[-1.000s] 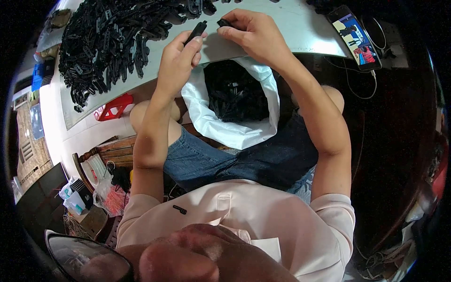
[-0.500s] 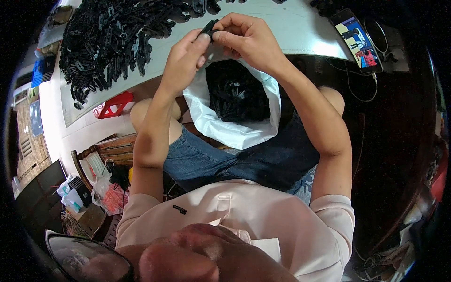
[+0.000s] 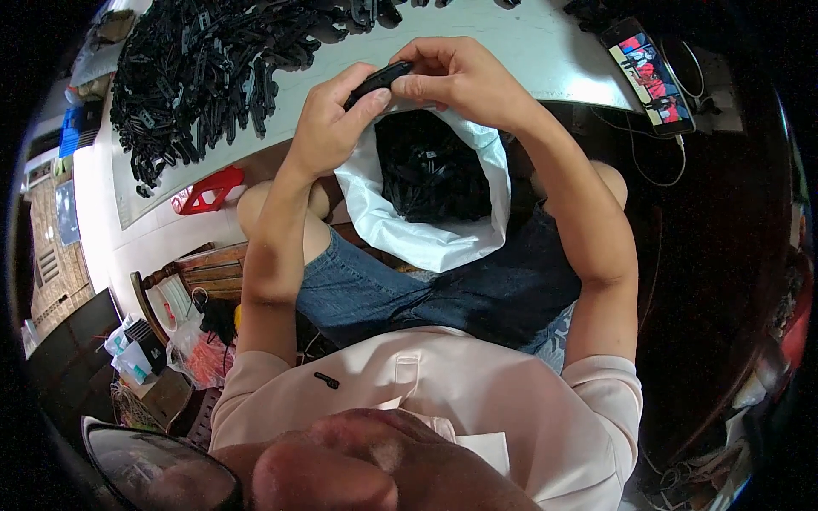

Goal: The person assembles plastic components by picking up parts from the table, fitting pieces together by hand, and dropping the assembled items into a bag.

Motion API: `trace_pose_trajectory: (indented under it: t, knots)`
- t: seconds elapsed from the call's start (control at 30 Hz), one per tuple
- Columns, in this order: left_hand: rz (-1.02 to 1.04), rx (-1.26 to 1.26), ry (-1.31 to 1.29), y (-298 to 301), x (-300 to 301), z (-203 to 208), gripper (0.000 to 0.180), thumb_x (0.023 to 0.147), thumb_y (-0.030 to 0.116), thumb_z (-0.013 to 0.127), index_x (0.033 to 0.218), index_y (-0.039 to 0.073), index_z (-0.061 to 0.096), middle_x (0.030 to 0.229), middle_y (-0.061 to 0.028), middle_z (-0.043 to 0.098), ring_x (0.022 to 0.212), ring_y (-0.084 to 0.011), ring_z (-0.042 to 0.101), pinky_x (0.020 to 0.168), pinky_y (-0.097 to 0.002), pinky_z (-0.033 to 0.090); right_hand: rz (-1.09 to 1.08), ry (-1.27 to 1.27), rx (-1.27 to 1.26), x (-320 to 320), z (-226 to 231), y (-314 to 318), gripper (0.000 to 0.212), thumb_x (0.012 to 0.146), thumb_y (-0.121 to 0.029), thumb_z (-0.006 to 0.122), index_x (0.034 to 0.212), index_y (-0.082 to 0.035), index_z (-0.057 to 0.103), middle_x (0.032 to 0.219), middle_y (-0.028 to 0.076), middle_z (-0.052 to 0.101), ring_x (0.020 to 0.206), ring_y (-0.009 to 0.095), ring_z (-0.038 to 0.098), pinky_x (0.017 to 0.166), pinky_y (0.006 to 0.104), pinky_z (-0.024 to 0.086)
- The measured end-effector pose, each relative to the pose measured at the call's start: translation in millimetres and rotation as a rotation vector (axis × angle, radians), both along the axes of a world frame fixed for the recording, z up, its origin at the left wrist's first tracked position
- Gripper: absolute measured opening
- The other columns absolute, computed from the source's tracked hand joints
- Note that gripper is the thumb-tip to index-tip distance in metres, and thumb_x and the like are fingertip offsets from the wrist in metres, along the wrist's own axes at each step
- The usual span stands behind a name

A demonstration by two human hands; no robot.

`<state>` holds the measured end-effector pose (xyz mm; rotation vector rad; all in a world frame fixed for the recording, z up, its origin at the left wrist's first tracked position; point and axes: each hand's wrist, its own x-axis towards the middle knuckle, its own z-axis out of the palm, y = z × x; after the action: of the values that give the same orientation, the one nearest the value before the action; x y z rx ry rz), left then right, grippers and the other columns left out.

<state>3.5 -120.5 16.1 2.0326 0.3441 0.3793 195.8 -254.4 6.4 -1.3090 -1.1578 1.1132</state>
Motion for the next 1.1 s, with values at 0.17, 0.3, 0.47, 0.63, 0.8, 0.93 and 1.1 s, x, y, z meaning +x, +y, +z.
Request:
trace_pose_trajectory:
  t: [0.17, 0.3, 0.47, 0.63, 0.8, 0.93, 1.1]
  knots:
    - [-0.026, -0.013, 0.030, -0.5, 0.2, 4.4, 0.028, 0.095, 0.026, 0.070, 0.108, 0.002, 0.067, 0.086, -0.0151, 0.067, 0.076, -0.0259, 0.064, 0.071, -0.0373, 0.051, -0.006, 0.023, 0.062, 1.1, 1.0, -3.1, 0.025, 0.097, -0.022, 0.074, 0.111, -0.001, 0.072, 0.085, 0.001, 0.069, 0.077, 0.009, 0.063, 0.072, 0.0257, 0.053]
    - [0.084, 0.347, -0.039, 22.1, -0.8, -1.4, 0.024, 0.095, 0.024, 0.068, 0.110, 0.005, 0.070, 0.093, -0.0141, 0.066, 0.079, -0.0285, 0.066, 0.072, -0.0384, 0.053, 0.103, -0.110, -0.032, 10.4, 7.1, -4.8, 0.023, 0.095, -0.022, 0.076, 0.103, -0.001, 0.075, 0.083, 0.003, 0.071, 0.078, 0.010, 0.065, 0.076, 0.0277, 0.054]
    - [0.463, 0.834, 0.078, 60.0, -9.9, -16.4, 0.028, 0.094, 0.011, 0.058, 0.119, 0.013, 0.070, 0.114, -0.0119, 0.063, 0.096, -0.0323, 0.067, 0.083, -0.0426, 0.055, 0.009, -0.460, -0.018, 12.5, 4.8, -5.3, 0.029, 0.093, -0.032, 0.077, 0.105, -0.006, 0.076, 0.083, 0.006, 0.072, 0.075, 0.018, 0.067, 0.072, 0.0347, 0.054]
    - [0.419, 0.932, 0.167, 51.9, -6.9, -15.3, 0.031, 0.093, 0.015, 0.060, 0.121, 0.016, 0.071, 0.115, -0.0111, 0.066, 0.098, -0.0332, 0.067, 0.084, -0.0442, 0.056, -0.790, -1.077, 0.065, 44.4, 8.2, 5.2, 0.025, 0.089, -0.025, 0.074, 0.106, -0.007, 0.074, 0.100, 0.012, 0.071, 0.086, 0.032, 0.070, 0.078, 0.0406, 0.056]
    - [0.446, 0.877, 0.186, 37.8, -4.7, -14.0, 0.028, 0.094, 0.023, 0.063, 0.121, 0.015, 0.069, 0.113, -0.0112, 0.067, 0.097, -0.0353, 0.069, 0.081, -0.0462, 0.056, -0.916, -1.140, 0.021, 52.6, 3.3, 14.3, 0.018, 0.087, -0.021, 0.074, 0.100, -0.007, 0.072, 0.098, 0.013, 0.066, 0.089, 0.036, 0.069, 0.078, 0.0455, 0.056]
    - [0.477, 0.853, 0.225, 30.6, -4.3, -11.8, 0.026, 0.091, 0.026, 0.070, 0.113, 0.011, 0.066, 0.105, -0.0115, 0.066, 0.088, -0.0369, 0.070, 0.071, -0.0490, 0.057, -0.763, -1.277, -0.066, 51.5, -0.1, 14.8, 0.020, 0.087, -0.026, 0.073, 0.098, -0.008, 0.071, 0.098, 0.013, 0.068, 0.088, 0.037, 0.069, 0.076, 0.0473, 0.055]
    - [0.512, 0.826, 0.269, 32.8, -10.8, -13.2, 0.022, 0.091, 0.029, 0.072, 0.100, 0.010, 0.064, 0.104, -0.0115, 0.066, 0.082, -0.0382, 0.070, 0.069, -0.0491, 0.056, -0.712, -1.075, -0.188, 35.0, 10.5, 14.7, 0.023, 0.086, -0.027, 0.073, 0.091, -0.005, 0.071, 0.093, 0.018, 0.070, 0.088, 0.042, 0.068, 0.077, 0.0499, 0.055]
